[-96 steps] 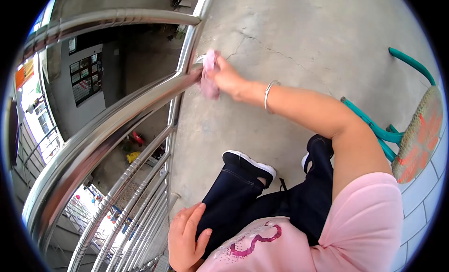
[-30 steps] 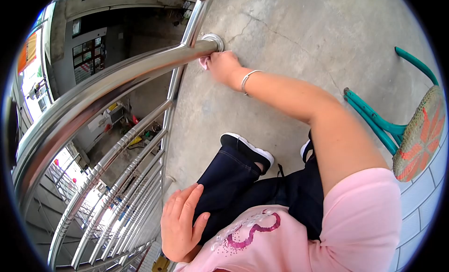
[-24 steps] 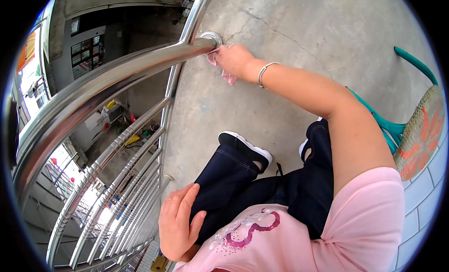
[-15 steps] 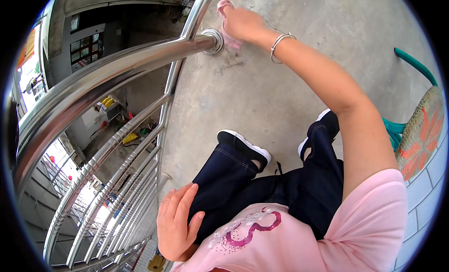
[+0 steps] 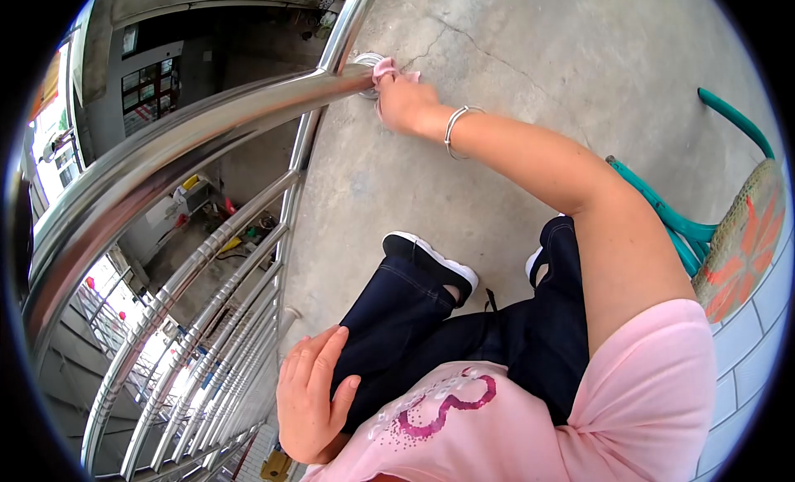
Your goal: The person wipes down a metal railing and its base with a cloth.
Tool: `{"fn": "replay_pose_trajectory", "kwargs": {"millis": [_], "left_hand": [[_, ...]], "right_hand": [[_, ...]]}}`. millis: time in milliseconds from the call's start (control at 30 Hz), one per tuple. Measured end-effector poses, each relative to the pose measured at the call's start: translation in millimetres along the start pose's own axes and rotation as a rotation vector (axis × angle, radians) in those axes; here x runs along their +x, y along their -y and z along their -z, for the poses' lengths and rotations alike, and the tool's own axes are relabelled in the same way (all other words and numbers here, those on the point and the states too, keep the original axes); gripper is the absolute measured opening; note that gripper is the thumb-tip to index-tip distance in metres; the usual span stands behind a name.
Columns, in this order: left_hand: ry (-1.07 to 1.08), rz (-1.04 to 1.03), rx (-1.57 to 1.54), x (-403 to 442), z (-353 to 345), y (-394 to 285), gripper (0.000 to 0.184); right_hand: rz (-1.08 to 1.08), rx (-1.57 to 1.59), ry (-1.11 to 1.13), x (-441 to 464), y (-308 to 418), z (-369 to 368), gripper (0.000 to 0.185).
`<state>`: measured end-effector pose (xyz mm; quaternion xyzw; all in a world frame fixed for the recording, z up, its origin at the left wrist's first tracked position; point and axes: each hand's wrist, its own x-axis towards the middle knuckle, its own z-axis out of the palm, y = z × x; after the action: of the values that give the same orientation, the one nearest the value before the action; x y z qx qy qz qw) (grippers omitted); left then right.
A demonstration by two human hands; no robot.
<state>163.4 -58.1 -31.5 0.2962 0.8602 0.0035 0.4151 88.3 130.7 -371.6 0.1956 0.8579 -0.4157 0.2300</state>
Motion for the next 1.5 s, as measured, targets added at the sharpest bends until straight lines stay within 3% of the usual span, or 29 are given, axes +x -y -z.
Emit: {"fn": "replay_pose_trajectory", "kwargs": {"millis": [67, 167, 233, 467, 567, 633, 667, 733, 833, 1000, 1100, 1200, 1367, 1500], "left_hand": [[0.001, -0.005, -0.005, 2, 0, 0, 0.047], [0.01, -0.025, -0.007, 5, 1, -1, 0.047], [0.016, -0.04, -0.003, 8, 3, -4, 0.047], [0.019, -0.018, 0.005, 9, 4, -5, 0.047], [0.02, -0.011, -0.001, 10, 4, -6, 0.047], [0.025, -0.017, -0.001, 11, 6, -10, 0.047], [0.024, -0.025, 0.005, 12, 7, -14, 0.047], [0.017, -0.031, 0.015, 11, 8, -15, 0.048], [0.001, -0.028, 0.006, 8, 6, -10, 0.048], [0.006, -0.024, 0.011, 7, 1, -9, 0.049], [0.005, -0.024, 0.021, 6, 1, -10, 0.049], [-0.003, -0.022, 0.019, 4, 0, -10, 0.049], [0.01, -0.023, 0.019, 4, -2, -10, 0.048], [0.012, -0.032, 0.018, 7, -1, -11, 0.049]], "right_hand": [[-0.012, 0.001, 0.017, -10, 1, -12, 0.033], [0.142, -0.086, -0.092, -15, -6, -38, 0.029], [0.365, -0.107, -0.175, -12, -7, -43, 0.026], [0.359, -0.197, -0.232, 17, 7, -56, 0.025], [0.247, 0.025, -0.195, 31, 25, -66, 0.024], [0.078, -0.402, -0.19, 32, 41, -68, 0.026], [0.076, -0.399, -0.194, 30, 40, -66, 0.026], [0.197, -0.694, -0.083, 25, 36, -57, 0.029], [0.326, -0.78, -0.093, 14, 16, -45, 0.03], [0.308, -0.656, 0.001, 13, -11, -33, 0.021], [0.401, -0.565, 0.001, 12, -29, -17, 0.015], [0.527, -0.525, -0.136, 7, -47, -3, 0.014], [0.301, -0.404, -0.135, 0, -45, 35, 0.022], [0.314, -0.363, -0.09, 12, -41, 53, 0.025]]}}
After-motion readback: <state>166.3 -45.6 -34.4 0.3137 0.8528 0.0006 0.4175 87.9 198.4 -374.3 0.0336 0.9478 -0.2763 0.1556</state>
